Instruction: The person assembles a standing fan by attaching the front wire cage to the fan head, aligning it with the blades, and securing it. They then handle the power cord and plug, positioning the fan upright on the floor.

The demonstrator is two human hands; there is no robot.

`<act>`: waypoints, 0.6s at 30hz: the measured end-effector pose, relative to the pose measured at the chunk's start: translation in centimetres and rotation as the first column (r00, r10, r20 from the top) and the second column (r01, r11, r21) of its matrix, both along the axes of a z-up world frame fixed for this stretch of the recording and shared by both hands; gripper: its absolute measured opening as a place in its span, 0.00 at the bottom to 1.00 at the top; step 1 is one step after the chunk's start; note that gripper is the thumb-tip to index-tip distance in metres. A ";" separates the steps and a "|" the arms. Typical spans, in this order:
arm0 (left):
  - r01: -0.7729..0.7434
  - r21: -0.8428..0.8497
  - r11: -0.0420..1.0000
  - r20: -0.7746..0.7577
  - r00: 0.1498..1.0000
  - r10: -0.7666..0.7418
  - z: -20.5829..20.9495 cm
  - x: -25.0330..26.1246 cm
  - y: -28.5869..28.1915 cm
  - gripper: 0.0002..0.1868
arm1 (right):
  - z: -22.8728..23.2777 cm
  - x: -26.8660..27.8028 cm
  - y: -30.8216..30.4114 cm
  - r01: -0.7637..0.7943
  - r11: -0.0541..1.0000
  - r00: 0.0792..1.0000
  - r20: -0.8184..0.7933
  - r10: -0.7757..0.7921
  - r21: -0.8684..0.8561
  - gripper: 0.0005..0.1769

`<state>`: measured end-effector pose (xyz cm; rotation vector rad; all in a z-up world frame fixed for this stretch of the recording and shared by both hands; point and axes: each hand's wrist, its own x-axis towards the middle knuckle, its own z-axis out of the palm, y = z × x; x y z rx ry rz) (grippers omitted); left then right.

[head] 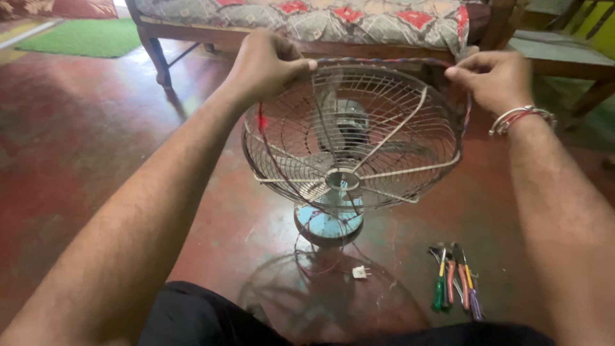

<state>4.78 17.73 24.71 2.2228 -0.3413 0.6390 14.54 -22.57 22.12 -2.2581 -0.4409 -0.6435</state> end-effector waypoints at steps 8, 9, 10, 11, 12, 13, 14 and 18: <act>-0.013 0.030 0.999 0.321 0.947 0.003 1.5 -0.7 -3.7 0.13 | -2.7 -0.6 -4.6 0.260 0.933 0.943 0.273 -0.189 -0.250 0.15; 0.005 0.032 0.999 0.334 0.943 -0.015 1.6 -0.8 -3.8 0.12 | -3.0 -1.1 -5.3 0.268 0.941 0.936 0.286 -0.204 -0.205 0.14; 0.022 0.035 0.999 0.335 0.942 -0.033 1.3 -0.8 -4.1 0.12 | -3.8 -2.0 -6.1 0.273 0.948 0.932 0.288 -0.219 -0.164 0.13; 0.040 0.038 0.998 0.337 0.940 -0.050 0.9 -0.7 -4.4 0.12 | -4.4 -2.5 -6.7 0.278 0.953 0.928 0.289 -0.234 -0.121 0.12; 0.019 0.037 0.999 0.336 0.941 -0.030 0.8 -0.3 -4.6 0.12 | -4.6 -2.5 -6.6 0.291 0.947 0.918 0.319 -0.235 -0.137 0.11; -0.002 0.036 0.999 0.335 0.942 -0.010 0.8 0.3 -4.7 0.11 | -4.7 -2.5 -6.3 0.303 0.941 0.907 0.349 -0.236 -0.152 0.10; -0.028 0.030 0.999 0.333 0.943 0.016 0.4 1.0 -4.4 0.11 | -4.7 -2.4 -6.0 0.311 0.935 0.897 0.379 -0.229 -0.172 0.10; -0.176 -0.021 0.984 0.308 0.935 0.174 0.2 6.0 -1.7 0.12 | -2.9 -0.2 -2.8 0.192 0.973 0.952 0.267 -0.153 -0.125 0.11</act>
